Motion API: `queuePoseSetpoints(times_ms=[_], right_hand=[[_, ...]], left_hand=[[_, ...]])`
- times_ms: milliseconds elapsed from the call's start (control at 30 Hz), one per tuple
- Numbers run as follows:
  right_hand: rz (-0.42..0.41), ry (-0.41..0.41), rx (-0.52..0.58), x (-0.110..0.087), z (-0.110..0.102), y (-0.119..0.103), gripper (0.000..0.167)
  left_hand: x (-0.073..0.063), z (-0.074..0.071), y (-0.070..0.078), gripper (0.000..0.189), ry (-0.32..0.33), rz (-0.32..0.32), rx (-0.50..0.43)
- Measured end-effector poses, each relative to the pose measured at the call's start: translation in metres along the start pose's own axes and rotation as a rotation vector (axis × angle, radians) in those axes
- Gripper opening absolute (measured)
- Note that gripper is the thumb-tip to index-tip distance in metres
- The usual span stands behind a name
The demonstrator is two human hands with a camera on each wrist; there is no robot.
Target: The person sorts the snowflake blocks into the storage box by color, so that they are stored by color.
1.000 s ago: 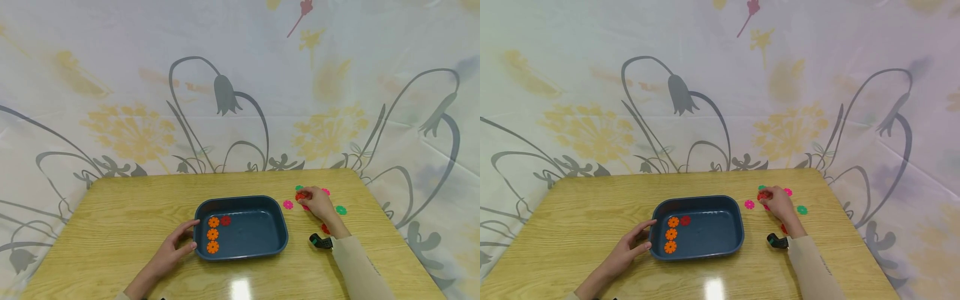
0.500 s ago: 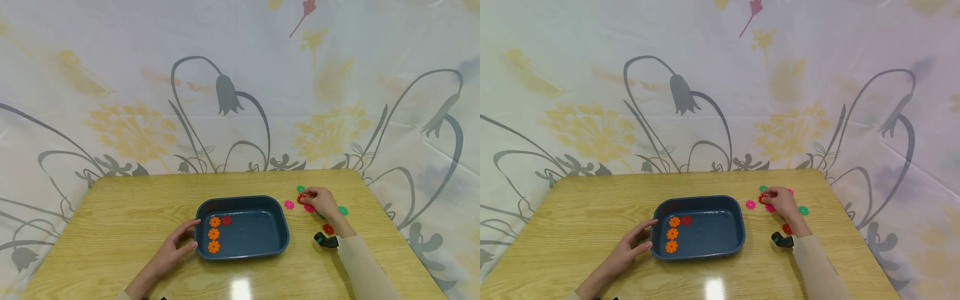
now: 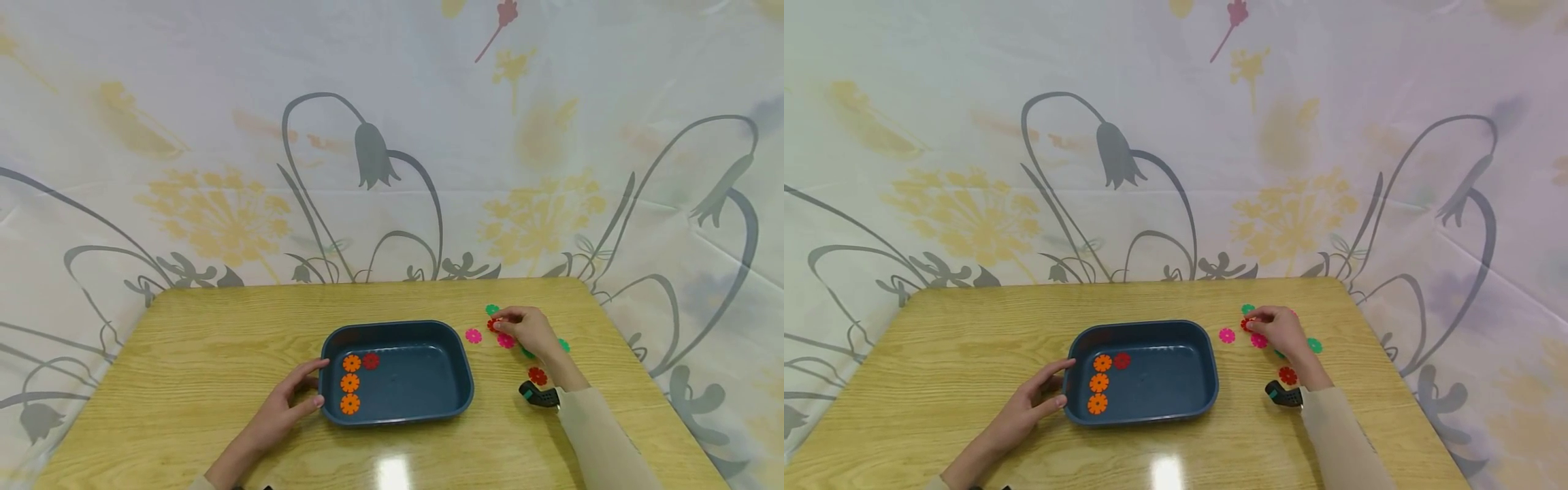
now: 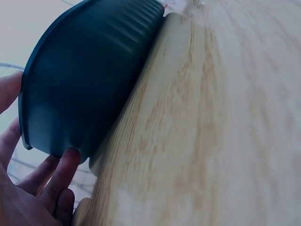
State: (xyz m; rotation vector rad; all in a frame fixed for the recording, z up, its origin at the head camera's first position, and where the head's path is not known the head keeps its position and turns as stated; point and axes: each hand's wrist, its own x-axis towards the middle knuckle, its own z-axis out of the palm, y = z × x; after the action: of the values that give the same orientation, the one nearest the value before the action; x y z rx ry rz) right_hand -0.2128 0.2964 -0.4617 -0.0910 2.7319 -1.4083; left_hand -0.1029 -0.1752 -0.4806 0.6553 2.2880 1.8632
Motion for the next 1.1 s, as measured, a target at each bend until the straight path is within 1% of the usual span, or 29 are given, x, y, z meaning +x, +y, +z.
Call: queuePoseSetpoints(times_ms=[300,433,467,667,900,1000,1100], right_hand=[[-0.019,-0.002,0.058,-0.001,0.000,-0.005,0.021],[-0.030,0.002,0.031,-0.001,0.000,-0.009,0.020],[-0.036,0.001,0.021,-0.001,-0.001,-0.011,0.020],[-0.036,-0.002,0.014,-0.003,-0.001,-0.026,0.022],[-0.051,-0.021,0.049,-0.007,-0.002,-0.046,0.025],[-0.063,-0.034,0.055,-0.008,0.001,-0.055,0.027],[-0.080,-0.042,0.060,-0.009,0.006,-0.063,0.026]], left_hand=[[0.000,-0.001,-0.001,0.052,-0.018,0.017,-0.007],[0.000,-0.001,0.000,0.052,-0.018,0.013,-0.001],[0.000,-0.001,0.000,0.052,-0.015,0.003,0.000],[0.000,-0.001,0.000,0.051,-0.014,-0.019,-0.004],[0.000,-0.001,0.000,0.052,-0.014,-0.005,-0.009],[0.000,-0.001,0.000,0.052,-0.013,-0.004,-0.007],[0.000,-0.001,0.000,0.052,-0.011,-0.004,0.002]])
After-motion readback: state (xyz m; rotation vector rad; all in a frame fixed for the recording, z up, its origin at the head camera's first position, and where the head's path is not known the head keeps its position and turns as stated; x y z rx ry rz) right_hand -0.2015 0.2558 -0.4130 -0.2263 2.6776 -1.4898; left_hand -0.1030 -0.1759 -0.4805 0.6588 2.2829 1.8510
